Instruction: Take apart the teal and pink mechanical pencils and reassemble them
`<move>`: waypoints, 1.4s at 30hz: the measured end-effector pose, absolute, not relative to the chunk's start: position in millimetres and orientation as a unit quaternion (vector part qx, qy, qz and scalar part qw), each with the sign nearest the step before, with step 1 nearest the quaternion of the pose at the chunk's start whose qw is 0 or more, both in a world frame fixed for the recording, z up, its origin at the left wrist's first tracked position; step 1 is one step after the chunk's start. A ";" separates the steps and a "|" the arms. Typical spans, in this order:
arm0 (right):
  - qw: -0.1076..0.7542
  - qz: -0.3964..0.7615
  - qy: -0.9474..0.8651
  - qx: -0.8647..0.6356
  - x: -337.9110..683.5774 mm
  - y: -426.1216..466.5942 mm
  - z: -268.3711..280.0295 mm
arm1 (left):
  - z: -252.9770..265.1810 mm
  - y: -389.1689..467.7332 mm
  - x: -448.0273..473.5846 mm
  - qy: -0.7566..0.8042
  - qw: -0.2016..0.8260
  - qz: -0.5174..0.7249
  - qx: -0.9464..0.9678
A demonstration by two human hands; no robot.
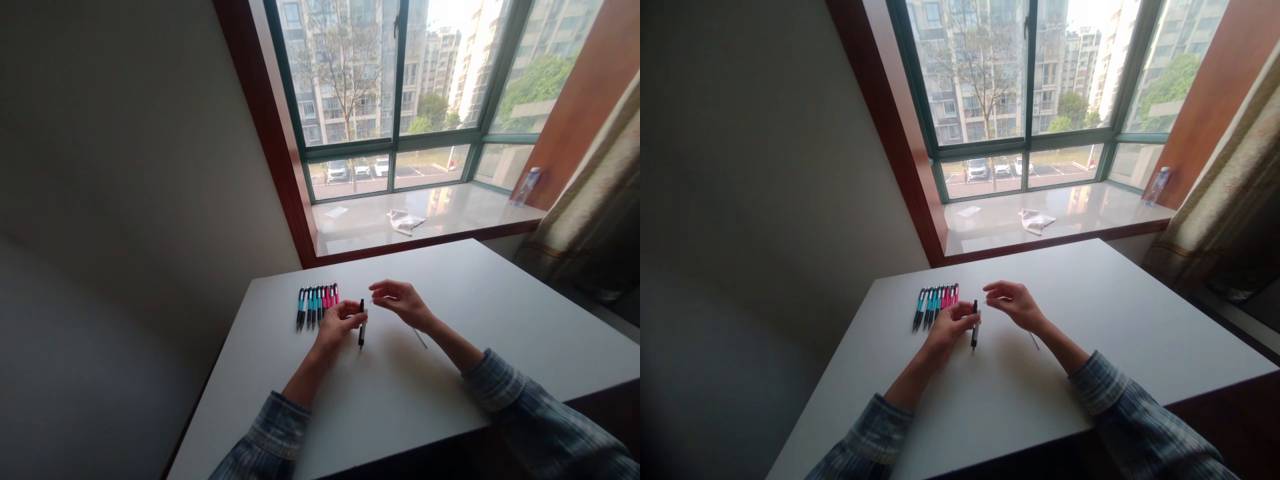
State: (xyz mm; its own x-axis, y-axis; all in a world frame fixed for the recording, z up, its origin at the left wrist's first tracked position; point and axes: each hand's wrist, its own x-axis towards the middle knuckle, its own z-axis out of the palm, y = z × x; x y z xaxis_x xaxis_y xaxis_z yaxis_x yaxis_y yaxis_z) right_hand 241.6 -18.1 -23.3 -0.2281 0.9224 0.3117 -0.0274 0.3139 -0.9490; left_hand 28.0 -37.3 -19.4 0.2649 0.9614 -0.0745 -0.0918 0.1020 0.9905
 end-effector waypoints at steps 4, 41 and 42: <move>0.508 0.488 -0.626 -0.333 240.0 -19.7 -23.3 | -15.3 -38.7 30.1 0.430 0.599 0.435 0.516; 0.410 0.264 -0.668 -0.562 280.2 -114.5 -10.6 | -8.8 -42.3 24.5 0.366 0.588 0.521 0.498; 0.432 0.291 -0.658 -0.544 276.0 -108.9 -4.8 | -9.0 -42.7 24.6 0.363 0.589 0.520 0.501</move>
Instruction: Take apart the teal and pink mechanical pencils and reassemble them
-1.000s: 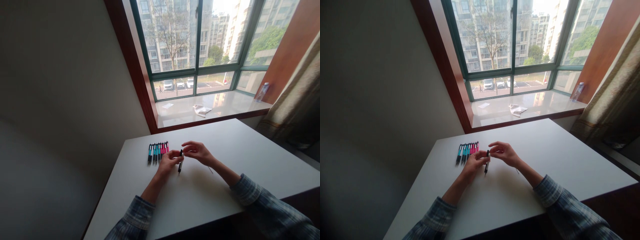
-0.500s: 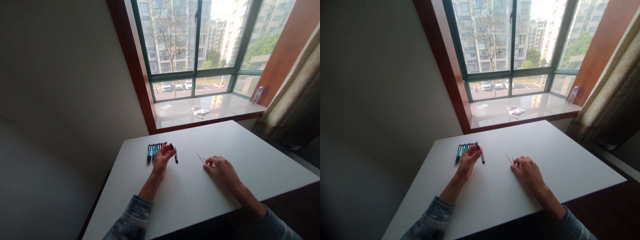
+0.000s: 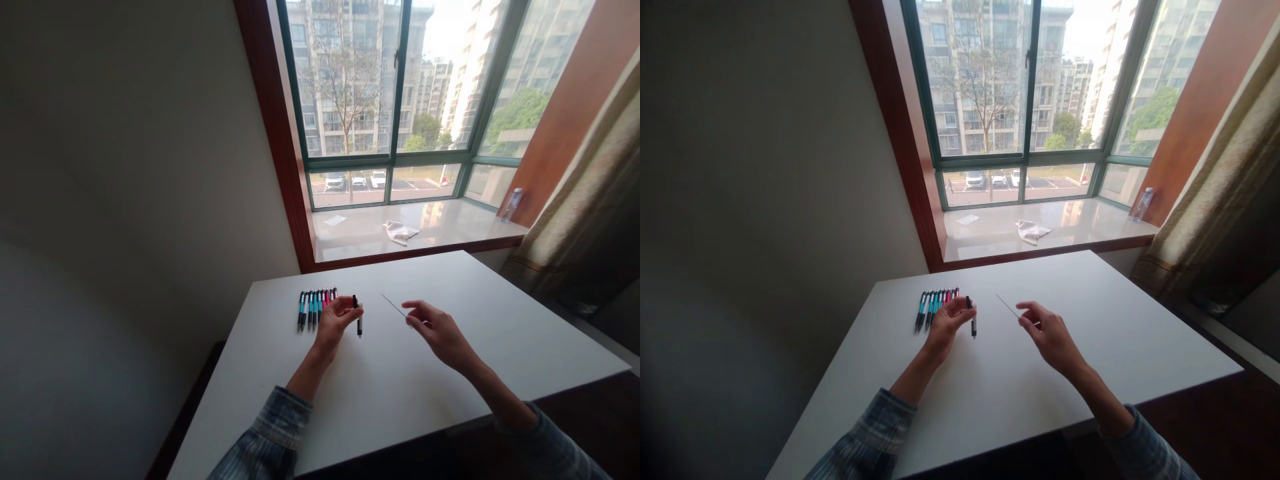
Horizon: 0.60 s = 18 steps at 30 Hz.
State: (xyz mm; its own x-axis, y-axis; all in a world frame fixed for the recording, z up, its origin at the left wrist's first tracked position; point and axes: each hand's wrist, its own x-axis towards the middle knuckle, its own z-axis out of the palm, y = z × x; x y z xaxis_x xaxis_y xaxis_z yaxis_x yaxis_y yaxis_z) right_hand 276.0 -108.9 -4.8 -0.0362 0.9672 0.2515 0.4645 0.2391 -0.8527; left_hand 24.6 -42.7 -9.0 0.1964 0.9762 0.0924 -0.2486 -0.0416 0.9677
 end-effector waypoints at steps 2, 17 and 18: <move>0.471 0.335 -0.641 -0.505 266.1 -97.4 7.4 | -8.7 -43.7 24.7 0.363 0.587 0.515 0.508; 0.474 0.365 -0.673 -0.435 217.0 -56.8 31.7 | -3.2 -48.9 22.8 0.359 0.567 0.492 0.555; 0.473 0.365 -0.673 -0.436 216.1 -56.8 29.4 | -3.1 -49.0 22.8 0.357 0.567 0.492 0.557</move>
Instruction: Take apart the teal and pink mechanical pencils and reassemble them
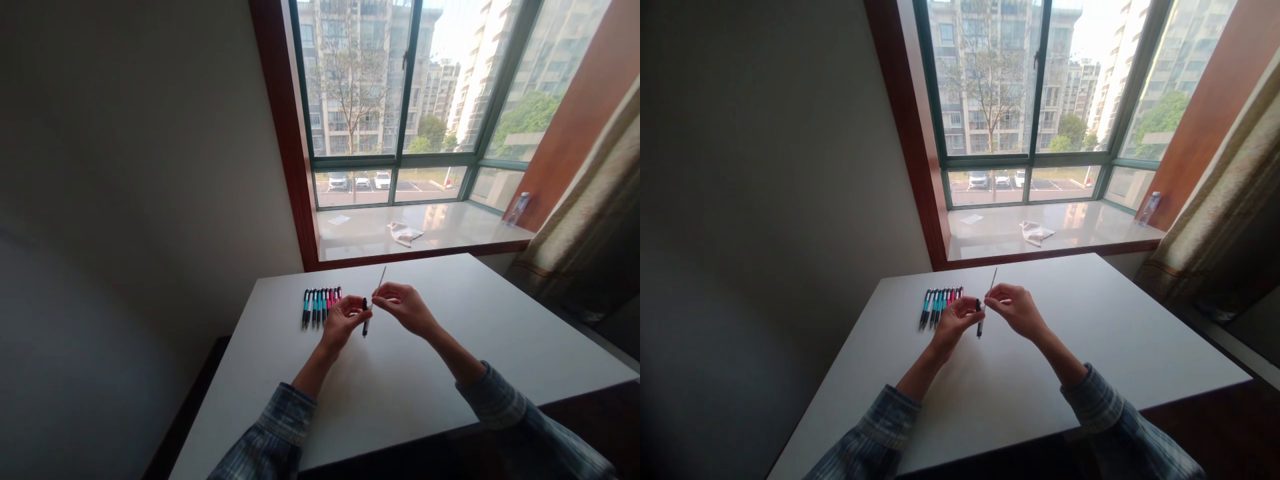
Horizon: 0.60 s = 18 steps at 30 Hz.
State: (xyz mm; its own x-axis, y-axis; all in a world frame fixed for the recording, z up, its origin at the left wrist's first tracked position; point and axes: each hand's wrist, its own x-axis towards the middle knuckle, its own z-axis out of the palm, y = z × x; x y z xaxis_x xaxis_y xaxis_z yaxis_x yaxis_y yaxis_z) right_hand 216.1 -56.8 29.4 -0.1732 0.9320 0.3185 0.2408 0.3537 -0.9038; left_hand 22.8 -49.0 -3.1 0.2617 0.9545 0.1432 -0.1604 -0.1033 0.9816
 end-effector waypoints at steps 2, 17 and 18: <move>0.465 0.370 -0.678 -0.432 214.3 -57.2 26.1 | -3.2 -49.1 23.0 0.354 0.565 0.490 0.561; 0.274 0.127 -0.690 -0.657 294.2 -59.2 -21.8 | -1.5 -47.1 26.5 0.327 0.552 0.563 0.520; 0.268 0.134 -0.696 -0.653 295.0 -62.1 -27.5 | -1.6 -47.5 26.6 0.319 0.558 0.566 0.517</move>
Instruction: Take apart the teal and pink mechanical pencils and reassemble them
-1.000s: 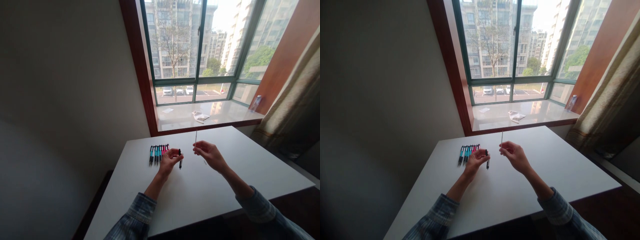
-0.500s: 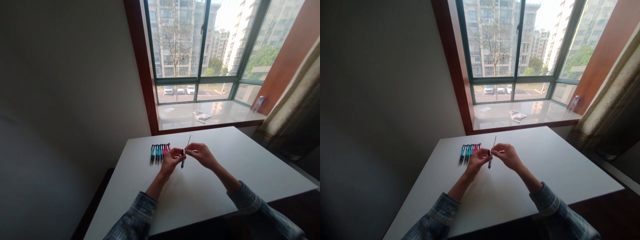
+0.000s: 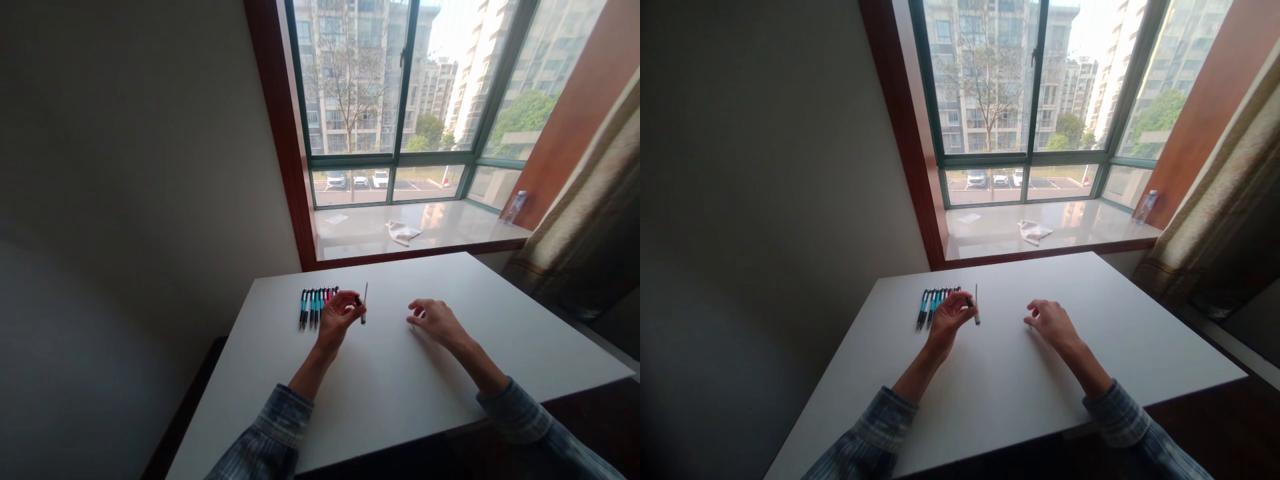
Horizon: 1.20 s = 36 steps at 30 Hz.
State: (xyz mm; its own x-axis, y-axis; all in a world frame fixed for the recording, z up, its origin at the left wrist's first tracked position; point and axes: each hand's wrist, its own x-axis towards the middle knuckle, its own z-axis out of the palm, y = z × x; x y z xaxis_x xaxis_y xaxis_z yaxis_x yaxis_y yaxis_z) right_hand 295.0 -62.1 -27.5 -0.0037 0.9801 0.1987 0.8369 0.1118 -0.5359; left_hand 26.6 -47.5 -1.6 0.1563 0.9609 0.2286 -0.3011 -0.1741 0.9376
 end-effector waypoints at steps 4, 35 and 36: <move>0.267 0.159 -0.728 -0.612 290.2 -67.3 -34.7 | -5.0 -48.1 27.3 0.297 0.587 0.569 0.494; 0.572 0.653 -0.371 -0.328 266.7 18.5 -33.8 | -8.8 -38.9 39.0 0.447 0.602 0.372 0.547; 0.569 0.654 -0.376 -0.325 265.4 17.6 -33.2 | -8.5 -39.0 39.6 0.447 0.602 0.370 0.549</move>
